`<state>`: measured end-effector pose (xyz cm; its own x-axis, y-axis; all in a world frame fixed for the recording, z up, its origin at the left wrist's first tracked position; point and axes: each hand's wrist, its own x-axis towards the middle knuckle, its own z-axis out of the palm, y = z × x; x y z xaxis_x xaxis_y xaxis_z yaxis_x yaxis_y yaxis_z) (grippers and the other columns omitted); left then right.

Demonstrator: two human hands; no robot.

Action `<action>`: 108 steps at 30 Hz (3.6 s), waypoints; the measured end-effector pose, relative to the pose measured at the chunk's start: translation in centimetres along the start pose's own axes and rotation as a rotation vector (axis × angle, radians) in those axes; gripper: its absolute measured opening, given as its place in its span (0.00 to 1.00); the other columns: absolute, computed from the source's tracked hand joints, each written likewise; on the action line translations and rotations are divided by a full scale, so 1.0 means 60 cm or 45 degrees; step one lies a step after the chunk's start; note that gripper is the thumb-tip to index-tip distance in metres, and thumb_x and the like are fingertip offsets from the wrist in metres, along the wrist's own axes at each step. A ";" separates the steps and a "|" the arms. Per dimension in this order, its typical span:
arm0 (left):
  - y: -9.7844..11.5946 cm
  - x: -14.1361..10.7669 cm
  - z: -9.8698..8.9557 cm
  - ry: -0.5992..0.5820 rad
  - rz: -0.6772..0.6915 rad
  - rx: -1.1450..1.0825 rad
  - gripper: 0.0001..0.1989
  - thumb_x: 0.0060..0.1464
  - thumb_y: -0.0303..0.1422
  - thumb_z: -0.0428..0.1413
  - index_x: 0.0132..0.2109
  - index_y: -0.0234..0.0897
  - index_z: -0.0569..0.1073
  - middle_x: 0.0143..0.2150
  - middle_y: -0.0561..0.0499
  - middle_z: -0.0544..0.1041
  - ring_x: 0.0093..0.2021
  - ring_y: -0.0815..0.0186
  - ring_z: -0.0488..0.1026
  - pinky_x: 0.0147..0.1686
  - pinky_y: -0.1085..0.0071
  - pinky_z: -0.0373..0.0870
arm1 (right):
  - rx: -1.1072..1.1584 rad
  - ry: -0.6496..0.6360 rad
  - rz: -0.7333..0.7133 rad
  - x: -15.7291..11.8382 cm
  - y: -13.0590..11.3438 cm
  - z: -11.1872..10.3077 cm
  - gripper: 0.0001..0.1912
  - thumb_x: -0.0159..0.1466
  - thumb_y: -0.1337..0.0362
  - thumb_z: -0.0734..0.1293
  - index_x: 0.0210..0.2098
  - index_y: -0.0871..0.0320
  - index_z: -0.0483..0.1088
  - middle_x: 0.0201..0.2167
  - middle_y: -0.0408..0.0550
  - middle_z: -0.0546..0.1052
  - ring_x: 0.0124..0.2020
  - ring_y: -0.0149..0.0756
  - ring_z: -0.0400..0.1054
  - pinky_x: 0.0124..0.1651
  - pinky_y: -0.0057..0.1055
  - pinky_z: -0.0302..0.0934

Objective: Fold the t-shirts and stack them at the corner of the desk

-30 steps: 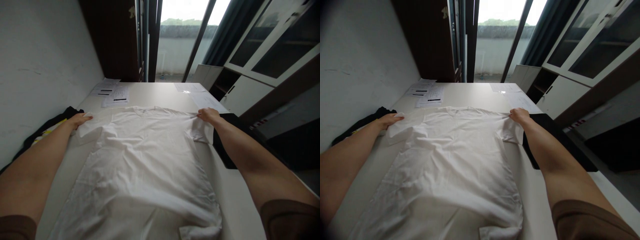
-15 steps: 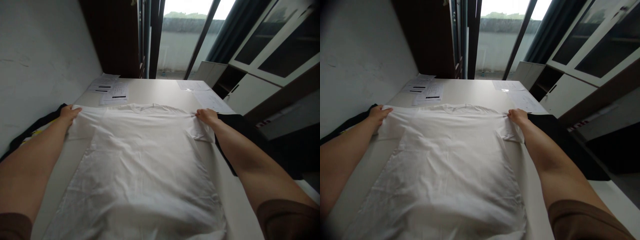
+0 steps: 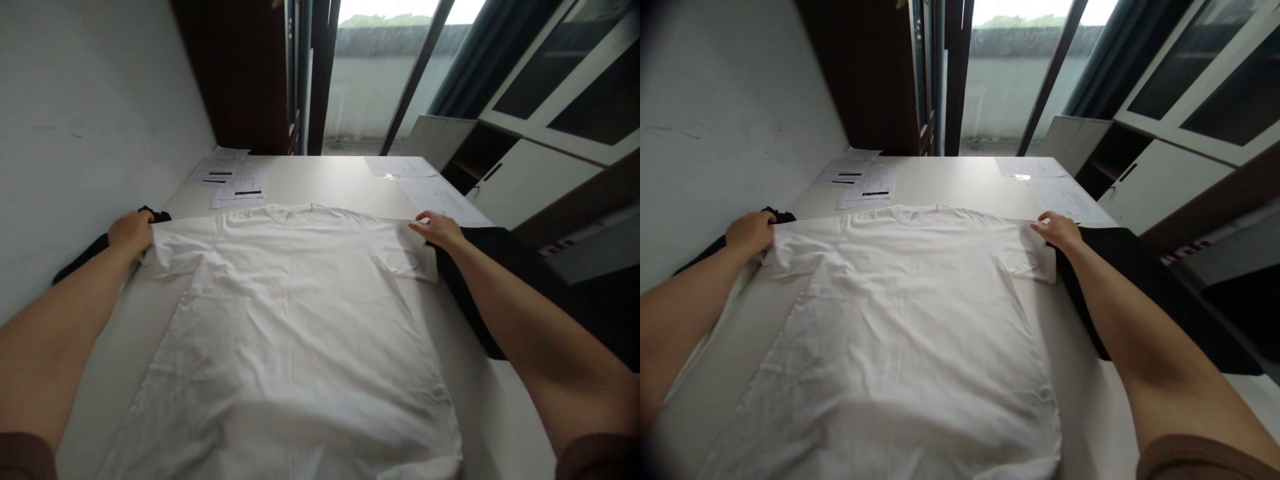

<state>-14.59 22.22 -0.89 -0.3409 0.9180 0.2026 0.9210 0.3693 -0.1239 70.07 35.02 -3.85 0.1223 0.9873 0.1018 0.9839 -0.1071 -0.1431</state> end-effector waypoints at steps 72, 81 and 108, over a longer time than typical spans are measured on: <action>0.633 -0.896 -0.264 -0.499 1.458 -1.075 0.18 0.59 0.37 0.62 0.55 0.45 0.76 0.63 0.46 0.72 0.66 0.51 0.64 0.67 0.51 0.59 | 0.535 0.302 0.216 -0.306 -0.046 0.002 0.27 0.70 0.70 0.55 0.65 0.55 0.70 0.63 0.52 0.73 0.58 0.47 0.70 0.59 0.33 0.61; 0.592 -0.810 -0.256 -0.495 1.422 -1.038 0.19 0.63 0.41 0.59 0.58 0.43 0.75 0.64 0.43 0.72 0.66 0.54 0.67 0.66 0.55 0.63 | 0.486 0.433 0.163 -0.332 -0.058 -0.018 0.25 0.71 0.64 0.53 0.60 0.59 0.73 0.61 0.57 0.73 0.59 0.49 0.66 0.61 0.36 0.59; 0.291 -0.504 -0.020 -0.096 0.415 -0.204 0.34 0.70 0.52 0.39 0.75 0.42 0.56 0.77 0.43 0.51 0.76 0.48 0.47 0.71 0.45 0.47 | 0.219 0.372 -0.408 -0.352 -0.092 0.022 0.19 0.73 0.57 0.58 0.54 0.59 0.75 0.55 0.58 0.75 0.57 0.48 0.66 0.62 0.41 0.56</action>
<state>12.02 0.77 -8.02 -0.0325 0.9940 0.1049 0.9993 0.0343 -0.0156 61.87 14.93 -6.51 -0.1285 0.8903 0.4369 0.9452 0.2432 -0.2176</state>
